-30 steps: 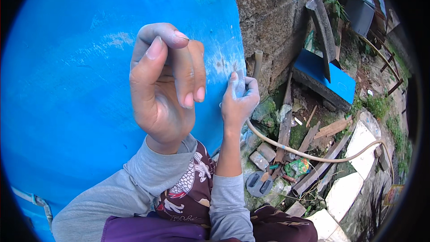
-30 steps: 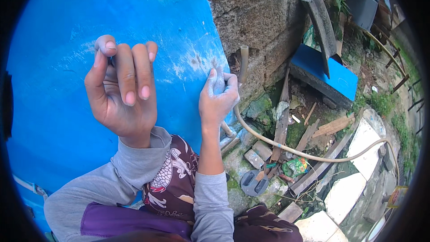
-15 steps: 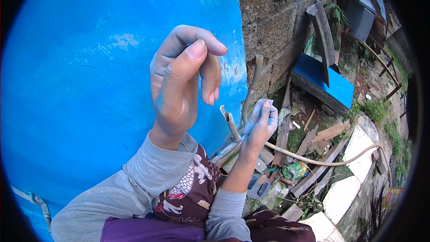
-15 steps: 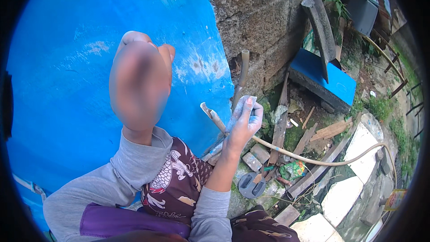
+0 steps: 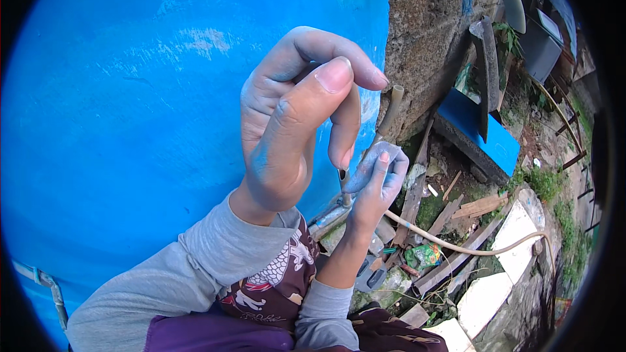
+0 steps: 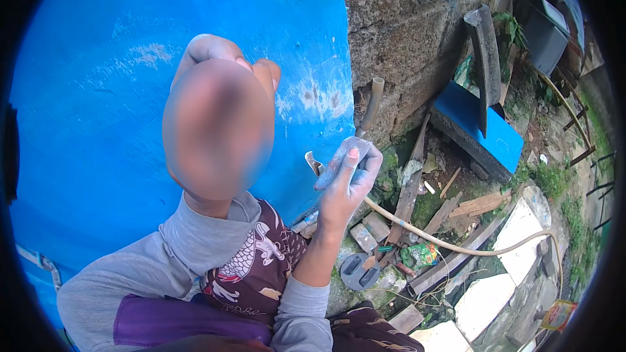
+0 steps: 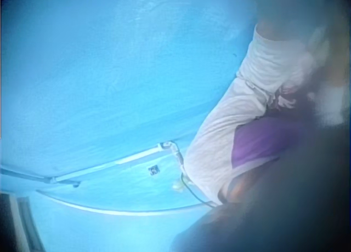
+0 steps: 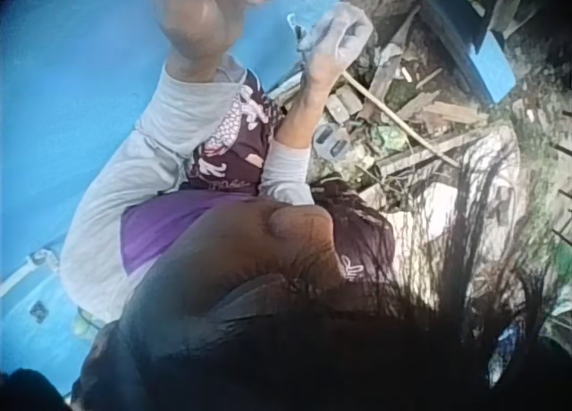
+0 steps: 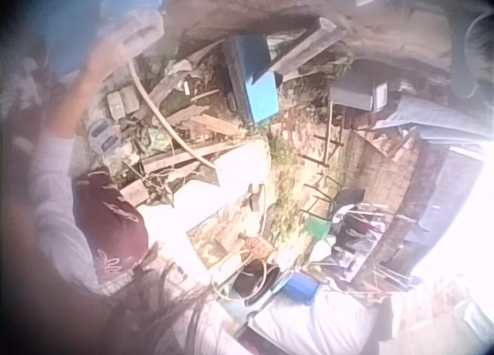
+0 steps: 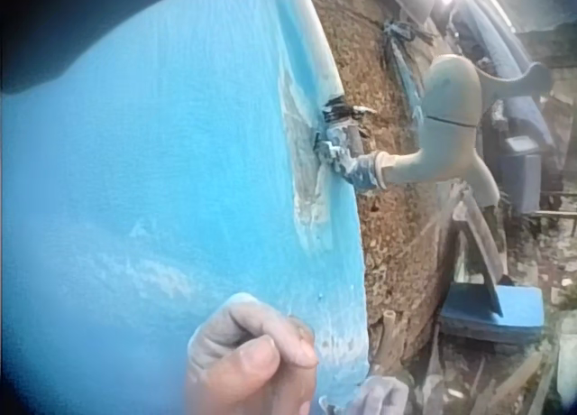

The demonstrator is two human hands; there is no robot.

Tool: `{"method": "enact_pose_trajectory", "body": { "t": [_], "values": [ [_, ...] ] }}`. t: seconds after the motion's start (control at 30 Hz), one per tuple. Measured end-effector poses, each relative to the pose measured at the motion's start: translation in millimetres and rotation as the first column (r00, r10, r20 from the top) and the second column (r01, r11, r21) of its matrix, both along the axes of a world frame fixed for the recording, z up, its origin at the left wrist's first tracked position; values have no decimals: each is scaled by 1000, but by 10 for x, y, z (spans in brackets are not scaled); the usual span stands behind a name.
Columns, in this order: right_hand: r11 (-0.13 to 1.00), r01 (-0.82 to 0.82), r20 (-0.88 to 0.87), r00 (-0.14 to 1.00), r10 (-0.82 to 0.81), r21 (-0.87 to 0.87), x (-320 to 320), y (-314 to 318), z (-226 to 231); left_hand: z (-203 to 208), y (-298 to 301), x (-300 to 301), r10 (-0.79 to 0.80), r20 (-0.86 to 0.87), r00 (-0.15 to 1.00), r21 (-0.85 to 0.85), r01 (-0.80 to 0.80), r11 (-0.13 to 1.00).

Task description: The person sands a wall surface using sandpaper, folds the sandpaper, and then rubs it against a pipe.

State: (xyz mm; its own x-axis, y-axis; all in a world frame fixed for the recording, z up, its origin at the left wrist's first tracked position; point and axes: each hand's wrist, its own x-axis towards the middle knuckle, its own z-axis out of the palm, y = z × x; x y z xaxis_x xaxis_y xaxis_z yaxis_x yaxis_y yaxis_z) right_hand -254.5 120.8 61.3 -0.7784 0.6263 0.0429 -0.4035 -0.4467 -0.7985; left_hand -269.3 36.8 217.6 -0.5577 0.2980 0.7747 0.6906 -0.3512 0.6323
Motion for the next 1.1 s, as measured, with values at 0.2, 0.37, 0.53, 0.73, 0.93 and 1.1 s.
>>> {"method": "enact_pose_trajectory", "body": {
  "t": [0.2,0.37,0.53,0.73,0.93,1.1],
  "values": [
    [786,188,-148,981,-124,589,-216,148,212,13,-5,13,33,15,999,47,-33,998],
    [683,296,-259,953,-161,668,-526,406,747,-1,13,38,23,65,998,77,-28,997],
    [702,303,-318,941,-114,645,-475,440,872,9,-40,28,6,38,999,90,-9,996],
    [799,26,-30,1000,-9,601,-323,212,17,-14,-19,38,44,63,997,22,-46,999],
    [711,85,-82,996,-39,698,-451,156,-253,0,-88,-37,1,-8,1000,-80,-1,997],
    [672,162,-148,986,-78,722,-428,158,-54,-20,-126,-37,-47,-21,999,-144,43,989]
  ]
}}
